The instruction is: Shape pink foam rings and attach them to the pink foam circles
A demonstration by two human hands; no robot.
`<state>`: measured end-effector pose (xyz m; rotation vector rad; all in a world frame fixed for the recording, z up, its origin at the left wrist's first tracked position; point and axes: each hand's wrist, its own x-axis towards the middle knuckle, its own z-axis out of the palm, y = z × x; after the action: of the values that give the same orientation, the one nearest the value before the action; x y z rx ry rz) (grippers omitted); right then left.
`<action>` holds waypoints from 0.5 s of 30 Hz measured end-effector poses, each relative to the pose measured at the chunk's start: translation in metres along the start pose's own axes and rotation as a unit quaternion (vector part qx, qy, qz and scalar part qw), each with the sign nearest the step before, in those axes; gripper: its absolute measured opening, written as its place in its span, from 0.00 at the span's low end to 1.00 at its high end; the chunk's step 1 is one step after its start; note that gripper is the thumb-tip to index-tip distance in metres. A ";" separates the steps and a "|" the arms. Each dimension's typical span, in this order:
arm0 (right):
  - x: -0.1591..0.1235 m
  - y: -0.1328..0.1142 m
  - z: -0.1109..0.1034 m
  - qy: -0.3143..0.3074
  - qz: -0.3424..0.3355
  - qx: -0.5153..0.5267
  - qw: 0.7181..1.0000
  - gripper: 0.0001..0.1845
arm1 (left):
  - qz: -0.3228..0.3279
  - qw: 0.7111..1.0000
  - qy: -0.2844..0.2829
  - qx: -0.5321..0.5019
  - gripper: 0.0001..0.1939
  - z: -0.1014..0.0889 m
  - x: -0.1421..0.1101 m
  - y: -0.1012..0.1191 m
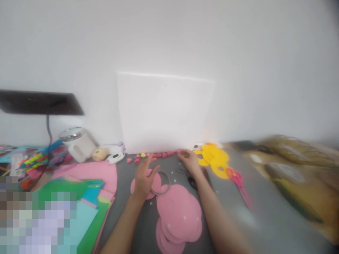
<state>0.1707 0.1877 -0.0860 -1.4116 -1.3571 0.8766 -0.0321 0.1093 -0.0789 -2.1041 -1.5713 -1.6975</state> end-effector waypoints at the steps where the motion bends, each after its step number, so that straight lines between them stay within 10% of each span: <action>1: 0.001 0.002 0.002 0.001 -0.007 -0.015 1.000 0.16 | 0.001 1.000 0.002 0.002 0.21 0.000 0.000 0.000; 15: 0.004 0.009 0.011 0.012 -0.091 -0.189 0.978 0.12 | 0.010 1.000 -0.010 0.000 0.21 0.000 -0.001 -0.001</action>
<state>0.1634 0.1936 -0.0975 -1.5433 -1.6658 0.4951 -0.0322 0.1093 -0.0803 -2.1355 -1.5502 -1.6774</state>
